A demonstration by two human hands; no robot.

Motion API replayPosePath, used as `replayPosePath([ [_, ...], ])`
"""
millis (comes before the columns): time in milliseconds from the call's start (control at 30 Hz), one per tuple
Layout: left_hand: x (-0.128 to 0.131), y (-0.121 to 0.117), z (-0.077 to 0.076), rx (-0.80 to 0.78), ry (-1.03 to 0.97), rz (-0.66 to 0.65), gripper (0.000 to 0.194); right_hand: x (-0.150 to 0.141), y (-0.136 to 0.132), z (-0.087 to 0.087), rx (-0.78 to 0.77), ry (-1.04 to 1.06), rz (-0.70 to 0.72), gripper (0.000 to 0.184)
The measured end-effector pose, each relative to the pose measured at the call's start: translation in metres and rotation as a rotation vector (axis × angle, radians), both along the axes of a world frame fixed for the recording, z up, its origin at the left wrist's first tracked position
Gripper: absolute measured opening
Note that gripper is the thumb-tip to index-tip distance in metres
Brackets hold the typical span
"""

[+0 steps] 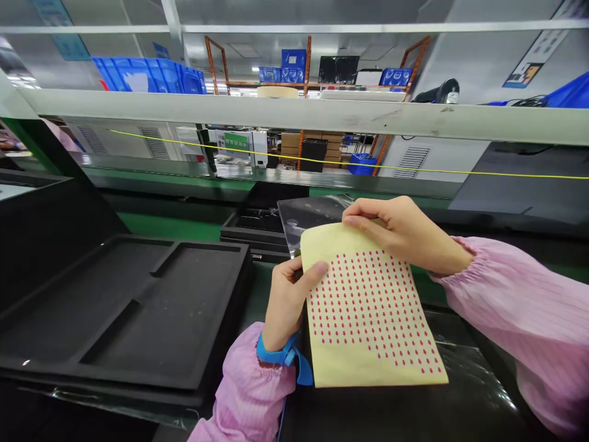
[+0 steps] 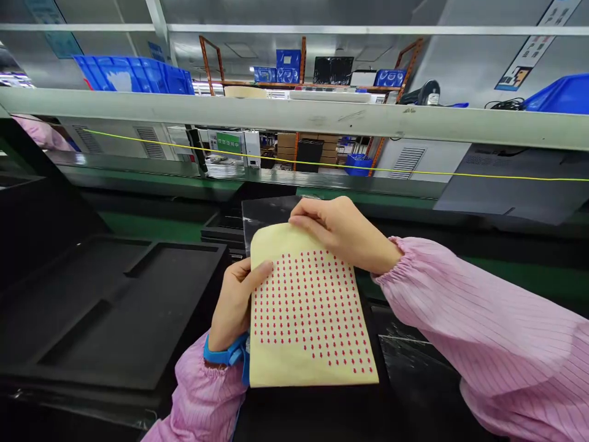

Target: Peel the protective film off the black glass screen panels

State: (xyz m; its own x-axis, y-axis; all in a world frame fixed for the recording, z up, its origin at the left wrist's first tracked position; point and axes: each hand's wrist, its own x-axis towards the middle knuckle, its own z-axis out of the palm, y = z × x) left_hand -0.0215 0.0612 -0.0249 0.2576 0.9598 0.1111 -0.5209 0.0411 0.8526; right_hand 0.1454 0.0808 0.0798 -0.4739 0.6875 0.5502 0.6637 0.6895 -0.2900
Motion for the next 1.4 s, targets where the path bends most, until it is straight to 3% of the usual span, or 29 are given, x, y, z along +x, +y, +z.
replayPosePath([
  [167,0.003,-0.003,-0.003,-0.011,0.054,-0.006,0.033,-0.009,-0.004,-0.003,0.367,-0.215,-0.011,0.017],
  [233,0.003,-0.005,-0.004,0.019,0.076,0.018,0.034,-0.011,-0.011,-0.006,0.422,-0.304,0.012,0.015],
  [367,0.002,-0.010,-0.004,0.090,0.146,0.096,0.035,-0.011,-0.026,-0.010,0.270,-0.344,0.158,0.015],
  [567,-0.004,-0.017,0.000,0.296,0.262,0.213,0.029,-0.017,-0.037,-0.002,-0.122,-0.075,0.149,0.008],
  [667,-0.007,-0.019,0.002,0.435,0.331,0.274,0.026,-0.023,-0.041,0.004,-0.247,0.020,0.141,0.004],
  [1167,-0.023,-0.027,0.003,0.700,0.445,0.468,0.019,-0.040,-0.056,0.008,-0.161,-0.010,0.082,0.010],
  [1400,-0.026,-0.027,0.004,0.741,0.486,0.537,0.020,-0.042,-0.056,0.003,-0.074,-0.009,0.079,0.009],
])
